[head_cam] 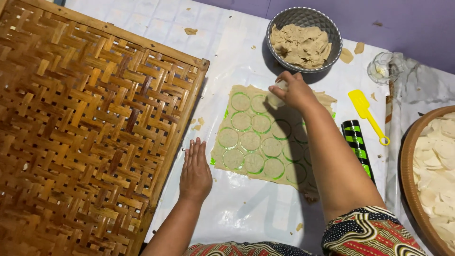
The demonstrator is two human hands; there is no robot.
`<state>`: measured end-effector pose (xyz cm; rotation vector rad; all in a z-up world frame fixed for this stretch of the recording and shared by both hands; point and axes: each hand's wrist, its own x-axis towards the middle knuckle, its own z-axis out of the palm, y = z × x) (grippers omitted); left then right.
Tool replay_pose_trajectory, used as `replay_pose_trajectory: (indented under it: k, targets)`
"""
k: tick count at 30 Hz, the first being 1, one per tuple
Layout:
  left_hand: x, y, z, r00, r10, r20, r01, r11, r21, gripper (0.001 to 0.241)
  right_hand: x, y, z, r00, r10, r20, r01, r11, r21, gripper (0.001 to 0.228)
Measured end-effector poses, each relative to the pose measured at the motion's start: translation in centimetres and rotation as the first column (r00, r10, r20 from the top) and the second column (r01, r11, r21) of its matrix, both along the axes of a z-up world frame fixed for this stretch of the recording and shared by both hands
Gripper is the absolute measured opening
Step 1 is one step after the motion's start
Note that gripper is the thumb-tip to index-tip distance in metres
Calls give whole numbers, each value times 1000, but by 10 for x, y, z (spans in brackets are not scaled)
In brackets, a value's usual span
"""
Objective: Rolling out dough and cutting it into small circular shapes with a mold before placing them on a drying tray.
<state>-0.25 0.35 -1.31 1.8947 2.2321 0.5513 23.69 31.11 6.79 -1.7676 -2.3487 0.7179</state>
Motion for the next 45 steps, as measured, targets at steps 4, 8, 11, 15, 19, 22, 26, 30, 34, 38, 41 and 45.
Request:
replay_pose_trajectory:
  k: [4,8,11,15,19,22,26,30,34,38,41,45]
  targets:
    - [1,-1,4,1000,3,3,-3,1000,-1,53,13,-16,-8,1000,6,28,-6,1000,-11,39]
    - [1,-1,3,1000,10,-15,-10,1000,1,53,15,-24,-27,998,-11,60,16,996,-86,40]
    - [1,-1,4,1000,13,-13,-13,1000,-5,52,13,-24,-39,997,-33,64,39,994,-102,40]
    - [1,-1,8,1000,10,-1,-10,1000,1,52,17,-21,-45,998,0,63,9,990,-144,39]
    - [4,-1,6,1000,17,-13,-16,1000,22,52,15,-24,-39,997,-27,67,36,990,-134,38]
    - [2,0,8,1000,22,-10,-22,1000,11,52,11,-30,-31,998,-1,68,12,986,-164,38]
    - [2,-2,7,1000,12,-7,-12,1000,17,51,13,-23,-36,997,-27,70,36,989,-141,39]
    - [3,-1,14,1000,15,11,-15,1000,-6,51,30,-2,-33,997,-49,-60,44,995,-94,37]
    - [3,-2,13,1000,15,24,-15,1000,-21,52,62,-14,-1,992,-101,-79,100,995,-26,39]
    - [3,0,13,999,20,26,-20,1000,-5,51,77,-24,-9,993,-119,20,120,992,-34,39]
    - [4,-1,14,999,19,28,-19,1000,-5,50,78,-28,-29,993,-117,30,119,991,-57,40]
    - [3,-1,15,999,22,24,-22,1000,-9,50,73,-30,-37,990,-128,52,130,990,-48,42]
